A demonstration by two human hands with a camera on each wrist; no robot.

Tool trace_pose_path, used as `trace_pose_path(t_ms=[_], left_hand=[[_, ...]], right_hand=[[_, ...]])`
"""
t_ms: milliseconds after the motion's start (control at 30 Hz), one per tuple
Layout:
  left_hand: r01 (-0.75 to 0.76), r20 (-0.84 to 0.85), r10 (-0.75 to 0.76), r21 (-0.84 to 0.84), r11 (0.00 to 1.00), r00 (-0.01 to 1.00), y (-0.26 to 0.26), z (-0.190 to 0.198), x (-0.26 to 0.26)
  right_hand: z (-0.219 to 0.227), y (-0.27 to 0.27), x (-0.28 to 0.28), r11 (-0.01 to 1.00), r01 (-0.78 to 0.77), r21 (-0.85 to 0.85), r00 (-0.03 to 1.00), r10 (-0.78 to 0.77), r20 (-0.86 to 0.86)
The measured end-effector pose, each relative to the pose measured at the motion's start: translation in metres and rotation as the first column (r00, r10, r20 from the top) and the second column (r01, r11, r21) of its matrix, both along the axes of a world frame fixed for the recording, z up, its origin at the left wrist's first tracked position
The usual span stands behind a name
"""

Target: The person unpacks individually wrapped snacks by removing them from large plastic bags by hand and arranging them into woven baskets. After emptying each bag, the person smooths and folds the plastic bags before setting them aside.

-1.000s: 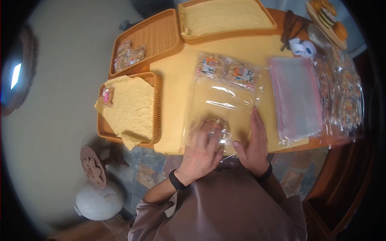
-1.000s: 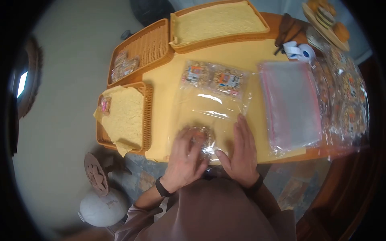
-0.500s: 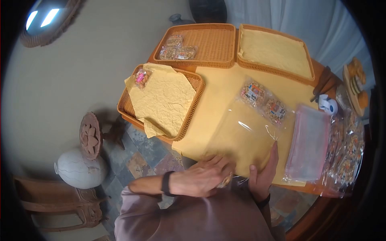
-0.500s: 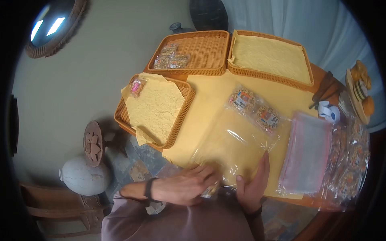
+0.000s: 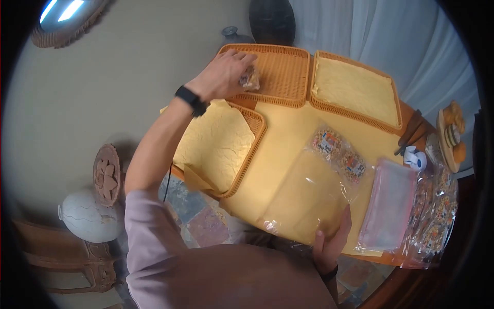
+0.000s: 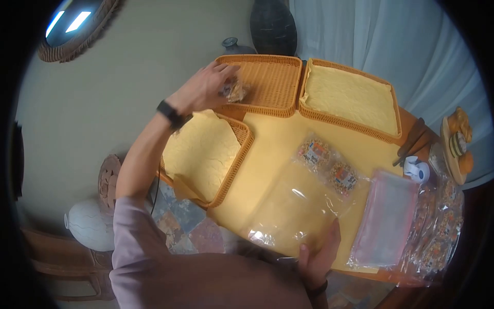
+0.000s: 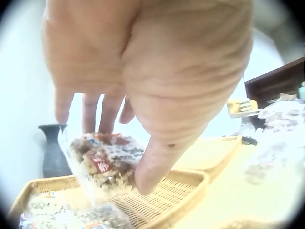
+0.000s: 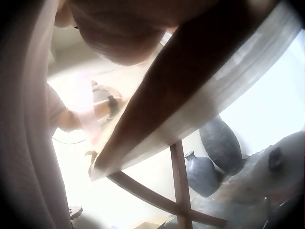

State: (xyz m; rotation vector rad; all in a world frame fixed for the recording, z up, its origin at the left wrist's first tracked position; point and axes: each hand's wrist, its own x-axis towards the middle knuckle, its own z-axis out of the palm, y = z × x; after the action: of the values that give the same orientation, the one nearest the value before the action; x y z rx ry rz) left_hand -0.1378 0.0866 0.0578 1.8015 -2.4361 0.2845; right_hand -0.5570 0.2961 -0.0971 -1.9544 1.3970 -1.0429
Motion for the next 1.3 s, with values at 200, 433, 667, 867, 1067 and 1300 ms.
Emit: trace_pose_path(t_ms=[200, 433, 667, 867, 1067, 1300], left_hand=[[-0.013, -0.055, 0.016, 0.049, 0.999, 0.998, -0.103, -0.037, 0.029], [-0.189, -0.068, 0.256, 0.502, 0.844, 0.964, -0.146, -0.061, 0.035], [-0.171, -0.512, 0.284, 0.257, 0.951, 0.811, -0.151, -0.082, 0.059], [-0.221, -0.203, 0.309, 0.366, 0.904, 0.929, -0.158, -0.093, 0.058], [-0.183, -0.302, 0.324, 0.414, 0.892, 0.897, -0.149, -0.097, 0.067], [-0.306, -0.096, 0.373, 0.406, 0.861, 0.923, -0.145, -0.094, 0.060]], right_hand=[[-0.003, 0.001, 0.000, 0.999, 0.035, -0.023, 0.996, -0.037, -0.082], [-0.017, 0.003, 0.000, 0.991, 0.104, -0.081, 0.981, -0.115, -0.157], [-0.020, 0.002, -0.001, 0.994, 0.093, -0.065, 0.977, -0.104, -0.187], [-0.019, 0.002, -0.001, 0.995, 0.100, -0.009, 0.980, -0.100, -0.172], [-0.015, 0.000, 0.002, 0.995, 0.092, -0.041, 0.984, -0.097, -0.147], [-0.011, -0.001, 0.003, 0.994, 0.067, -0.091, 0.982, -0.081, -0.168]])
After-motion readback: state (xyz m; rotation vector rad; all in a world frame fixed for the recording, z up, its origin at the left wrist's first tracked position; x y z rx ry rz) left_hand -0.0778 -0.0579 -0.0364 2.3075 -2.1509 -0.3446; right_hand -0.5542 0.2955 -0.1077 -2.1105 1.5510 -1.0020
